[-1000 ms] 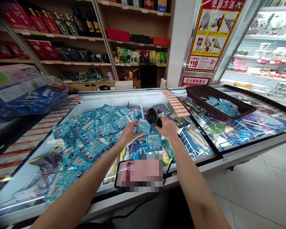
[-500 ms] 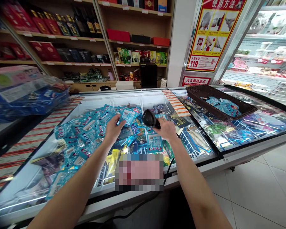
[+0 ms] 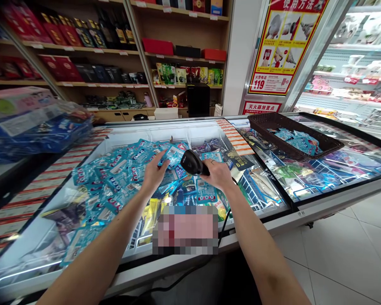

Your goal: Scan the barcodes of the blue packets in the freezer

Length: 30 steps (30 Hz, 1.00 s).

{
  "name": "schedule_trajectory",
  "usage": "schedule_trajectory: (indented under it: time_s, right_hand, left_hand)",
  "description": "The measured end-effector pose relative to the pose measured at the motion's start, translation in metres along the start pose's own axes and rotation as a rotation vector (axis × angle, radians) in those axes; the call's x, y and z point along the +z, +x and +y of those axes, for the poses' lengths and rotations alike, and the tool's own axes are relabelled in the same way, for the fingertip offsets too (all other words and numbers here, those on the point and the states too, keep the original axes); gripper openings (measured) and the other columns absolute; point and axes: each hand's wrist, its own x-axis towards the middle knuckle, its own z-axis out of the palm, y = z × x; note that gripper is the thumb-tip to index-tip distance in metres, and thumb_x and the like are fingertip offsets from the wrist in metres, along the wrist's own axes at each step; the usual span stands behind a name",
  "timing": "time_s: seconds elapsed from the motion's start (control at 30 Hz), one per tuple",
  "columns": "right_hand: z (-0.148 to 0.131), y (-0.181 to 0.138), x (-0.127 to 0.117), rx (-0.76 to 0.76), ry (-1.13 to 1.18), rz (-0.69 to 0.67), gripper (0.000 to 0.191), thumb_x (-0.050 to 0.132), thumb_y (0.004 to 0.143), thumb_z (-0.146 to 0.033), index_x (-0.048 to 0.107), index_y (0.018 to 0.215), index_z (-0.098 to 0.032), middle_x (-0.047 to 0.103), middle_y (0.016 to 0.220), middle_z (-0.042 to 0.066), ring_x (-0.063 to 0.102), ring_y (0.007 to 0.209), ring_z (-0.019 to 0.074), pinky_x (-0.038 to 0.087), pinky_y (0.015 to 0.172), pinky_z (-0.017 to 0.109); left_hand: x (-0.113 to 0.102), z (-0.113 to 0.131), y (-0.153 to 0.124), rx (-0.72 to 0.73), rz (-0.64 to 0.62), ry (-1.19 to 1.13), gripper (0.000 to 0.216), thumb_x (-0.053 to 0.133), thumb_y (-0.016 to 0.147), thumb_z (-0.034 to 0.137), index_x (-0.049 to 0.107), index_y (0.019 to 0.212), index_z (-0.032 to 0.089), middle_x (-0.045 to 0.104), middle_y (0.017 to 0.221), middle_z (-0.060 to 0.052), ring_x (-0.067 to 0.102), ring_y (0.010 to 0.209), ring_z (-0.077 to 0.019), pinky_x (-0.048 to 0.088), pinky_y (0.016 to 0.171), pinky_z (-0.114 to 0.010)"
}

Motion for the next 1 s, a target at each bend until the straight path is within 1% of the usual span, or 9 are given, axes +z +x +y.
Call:
schedule_trajectory:
  time_s: [0.1, 0.2, 0.33, 0.5, 0.63, 0.8, 1.0]
  right_hand:
    - [0.0014, -0.0007, 0.0029, -0.050, 0.012, 0.054, 0.032, 0.055, 0.078, -0.038, 0.055, 0.103, -0.017, 0.065, 0.092, 0.006, 0.061, 0.079, 0.0192, 0.039, 0.062, 0.025]
    - [0.0019, -0.0012, 0.0044, -0.102, 0.022, 0.108, 0.032, 0.056, 0.078, -0.037, 0.055, 0.103, -0.017, 0.065, 0.090, 0.005, 0.061, 0.075, 0.0181, 0.038, 0.059, 0.026]
    - [0.0007, -0.0012, 0.0039, -0.133, 0.026, 0.127, 0.032, 0.056, 0.079, -0.037, 0.055, 0.104, -0.018, 0.065, 0.089, 0.004, 0.061, 0.073, 0.0174, 0.037, 0.058, 0.026]
    - [0.0000, -0.0015, 0.0033, -0.144, 0.032, 0.124, 0.033, 0.056, 0.079, -0.039, 0.055, 0.104, -0.018, 0.065, 0.088, 0.004, 0.061, 0.073, 0.0171, 0.037, 0.058, 0.025]
    - [-0.0001, -0.0018, 0.0030, -0.136, 0.029, 0.117, 0.033, 0.055, 0.079, -0.038, 0.055, 0.104, -0.017, 0.065, 0.088, 0.005, 0.061, 0.073, 0.0173, 0.037, 0.059, 0.025]
    - [-0.0004, -0.0013, 0.0018, -0.134, 0.026, 0.092, 0.033, 0.055, 0.080, -0.038, 0.055, 0.105, -0.017, 0.065, 0.089, 0.005, 0.061, 0.074, 0.0173, 0.037, 0.059, 0.025]
    - [0.0009, -0.0015, 0.0033, -0.150, 0.033, 0.109, 0.033, 0.056, 0.079, -0.038, 0.055, 0.104, -0.017, 0.065, 0.088, 0.004, 0.061, 0.073, 0.0175, 0.037, 0.059, 0.026]
  left_hand:
    - [0.0005, 0.0023, -0.0017, -0.036, 0.015, -0.008, 0.045, 0.044, 0.085, 0.041, 0.045, 0.127, 0.025, 0.059, 0.117, -0.006, 0.057, 0.080, -0.0162, 0.043, 0.073, -0.029]
    - [0.0012, 0.0032, -0.0027, -0.060, 0.041, -0.018, 0.042, 0.046, 0.084, 0.042, 0.047, 0.121, 0.022, 0.061, 0.105, -0.007, 0.055, 0.068, -0.0139, 0.041, 0.066, -0.027]
    - [0.0001, 0.0042, -0.0036, -0.054, 0.031, -0.022, 0.041, 0.044, 0.085, 0.043, 0.047, 0.121, 0.025, 0.060, 0.104, -0.005, 0.047, 0.053, -0.0088, 0.040, 0.062, -0.027]
    - [-0.0019, 0.0051, -0.0040, -0.050, 0.028, -0.012, 0.041, 0.044, 0.085, 0.043, 0.047, 0.122, 0.027, 0.059, 0.107, -0.004, 0.045, 0.052, -0.0081, 0.039, 0.060, -0.026]
    - [-0.0022, 0.0058, -0.0040, -0.044, 0.025, 0.000, 0.041, 0.044, 0.085, 0.043, 0.048, 0.122, 0.026, 0.059, 0.108, -0.004, 0.044, 0.051, -0.0075, 0.038, 0.060, -0.026]
    - [-0.0016, 0.0059, -0.0040, -0.040, 0.029, 0.008, 0.040, 0.044, 0.085, 0.042, 0.048, 0.122, 0.027, 0.060, 0.105, -0.003, 0.043, 0.051, -0.0075, 0.038, 0.059, -0.025]
    - [-0.0015, 0.0073, -0.0041, -0.049, 0.024, 0.009, 0.041, 0.043, 0.085, 0.041, 0.048, 0.123, 0.027, 0.061, 0.104, -0.003, 0.043, 0.051, -0.0079, 0.037, 0.057, -0.025]
